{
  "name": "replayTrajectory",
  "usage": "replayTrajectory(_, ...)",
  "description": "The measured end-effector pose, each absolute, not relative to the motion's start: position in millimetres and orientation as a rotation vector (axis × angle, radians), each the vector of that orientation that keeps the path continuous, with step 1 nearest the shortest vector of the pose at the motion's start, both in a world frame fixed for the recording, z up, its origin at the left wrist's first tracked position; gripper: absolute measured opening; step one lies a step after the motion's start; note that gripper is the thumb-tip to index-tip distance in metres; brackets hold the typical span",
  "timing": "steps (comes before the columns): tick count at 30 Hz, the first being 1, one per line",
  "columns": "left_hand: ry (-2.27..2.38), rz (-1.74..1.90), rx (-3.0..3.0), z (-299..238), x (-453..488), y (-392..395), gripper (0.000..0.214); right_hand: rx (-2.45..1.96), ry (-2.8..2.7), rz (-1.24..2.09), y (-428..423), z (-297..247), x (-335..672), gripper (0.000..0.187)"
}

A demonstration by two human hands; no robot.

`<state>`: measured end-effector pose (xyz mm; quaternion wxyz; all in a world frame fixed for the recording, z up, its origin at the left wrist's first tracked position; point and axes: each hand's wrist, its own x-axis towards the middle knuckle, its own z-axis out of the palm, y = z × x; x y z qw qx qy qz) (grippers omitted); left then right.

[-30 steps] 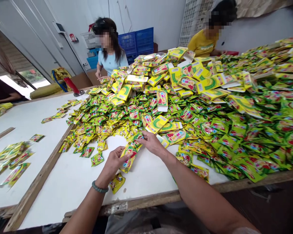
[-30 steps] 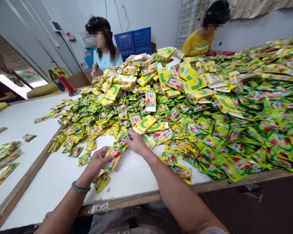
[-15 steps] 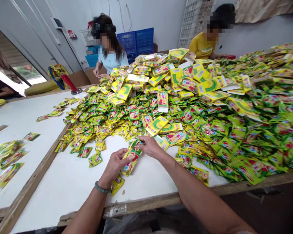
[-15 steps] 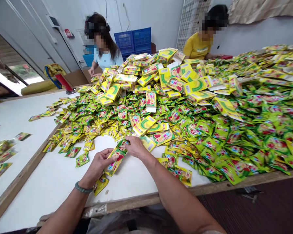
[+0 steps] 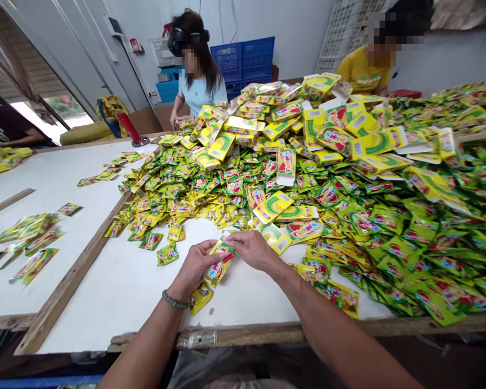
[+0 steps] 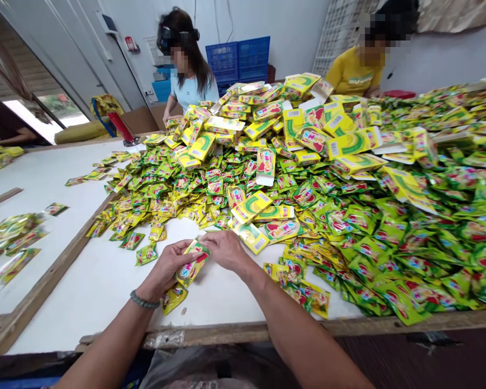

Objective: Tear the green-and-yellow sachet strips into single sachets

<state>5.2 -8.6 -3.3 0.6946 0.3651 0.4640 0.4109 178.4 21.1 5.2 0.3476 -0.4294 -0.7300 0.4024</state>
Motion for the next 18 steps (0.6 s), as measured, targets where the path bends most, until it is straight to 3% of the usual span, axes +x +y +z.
replayTrajectory(5, 1.043, 0.945, 0.828, -5.7, 1.4, -10.7, 0.036, -1.137, -1.842, 1.146, 10.3, 8.0, 169.8, 0.031)
replayTrajectory(10, 1.087, 0.946, 0.841, -2.7, -1.1, -14.5, 0.034, -1.063, -1.679, 1.231, 11.3, -1.8, 154.3, 0.032)
replayTrajectory(13, 1.268, 0.965, 0.885, 19.1, -32.3, -7.4, 0.039, -1.127, -1.479, 1.110, 22.4, -10.5, 157.5, 0.027)
replayTrajectory(16, 1.611, 1.268, 0.910, 54.3, -98.5, 4.3, 0.044, -1.290, -1.659, 0.872, 30.8, -17.4, 168.0, 0.025)
replayTrajectory(18, 1.997, 1.613, 0.942, 76.3, -144.3, 8.1, 0.047, -1.320, -1.935, 0.713, 31.7, -21.7, 171.8, 0.038)
